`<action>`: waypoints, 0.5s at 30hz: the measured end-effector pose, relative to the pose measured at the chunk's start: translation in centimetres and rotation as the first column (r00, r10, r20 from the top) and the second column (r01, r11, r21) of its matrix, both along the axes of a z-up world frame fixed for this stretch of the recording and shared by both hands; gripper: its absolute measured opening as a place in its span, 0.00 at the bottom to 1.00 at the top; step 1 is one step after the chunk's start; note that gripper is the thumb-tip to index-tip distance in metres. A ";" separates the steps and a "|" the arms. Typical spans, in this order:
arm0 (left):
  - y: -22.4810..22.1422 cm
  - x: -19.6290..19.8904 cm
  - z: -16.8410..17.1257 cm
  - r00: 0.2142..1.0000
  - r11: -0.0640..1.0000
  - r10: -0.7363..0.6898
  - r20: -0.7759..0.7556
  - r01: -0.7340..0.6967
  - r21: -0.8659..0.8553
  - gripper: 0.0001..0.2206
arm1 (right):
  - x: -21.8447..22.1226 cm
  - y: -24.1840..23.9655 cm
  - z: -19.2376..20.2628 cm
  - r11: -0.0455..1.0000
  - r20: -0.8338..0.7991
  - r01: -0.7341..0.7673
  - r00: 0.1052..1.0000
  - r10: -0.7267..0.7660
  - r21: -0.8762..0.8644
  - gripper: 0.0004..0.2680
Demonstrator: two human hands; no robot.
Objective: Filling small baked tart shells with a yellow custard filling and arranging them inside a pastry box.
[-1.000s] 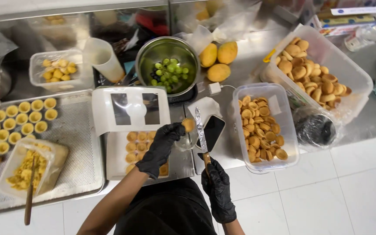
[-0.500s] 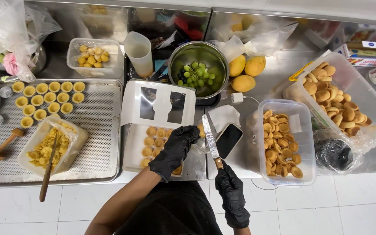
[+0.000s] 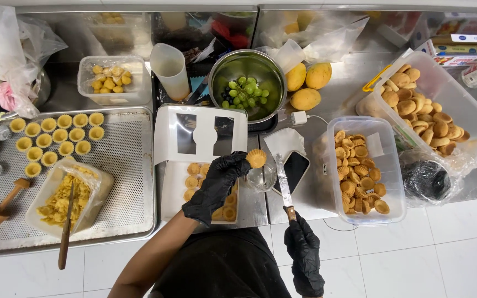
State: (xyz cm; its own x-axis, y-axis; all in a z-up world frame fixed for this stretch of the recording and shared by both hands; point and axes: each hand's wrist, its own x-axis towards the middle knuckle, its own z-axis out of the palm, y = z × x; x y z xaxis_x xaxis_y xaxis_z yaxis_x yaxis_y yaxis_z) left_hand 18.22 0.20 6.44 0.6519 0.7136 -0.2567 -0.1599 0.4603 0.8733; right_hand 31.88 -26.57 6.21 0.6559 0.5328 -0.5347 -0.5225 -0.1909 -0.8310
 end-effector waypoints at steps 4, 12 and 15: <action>0.5 -3.7 0.0 0.999 0.971 0.040 0.022 -0.044 0.233 0.10 | -0.4 0.1 -0.3 0.999 -0.003 0.036 0.999 -0.036 -0.010 0.14; 3.2 -16.2 -10.0 0.522 0.206 0.624 -0.582 0.609 0.766 0.26 | 0.1 -1.7 -3.3 0.999 0.098 0.002 0.995 -0.006 0.048 0.15; 3.6 -16.9 -14.0 0.405 0.186 0.587 -0.702 0.776 0.603 0.26 | -0.7 -0.4 -0.8 1.000 0.101 -0.009 0.995 0.011 -0.026 0.15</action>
State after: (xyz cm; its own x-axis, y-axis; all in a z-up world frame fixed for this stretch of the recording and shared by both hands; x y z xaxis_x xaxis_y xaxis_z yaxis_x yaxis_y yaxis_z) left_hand 1.31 3.77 -7.60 0.6932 0.7173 0.0704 0.7150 -0.6967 0.0577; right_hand 31.15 -26.95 5.38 0.7023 0.5264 -0.4792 -0.4336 -0.2176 -0.8744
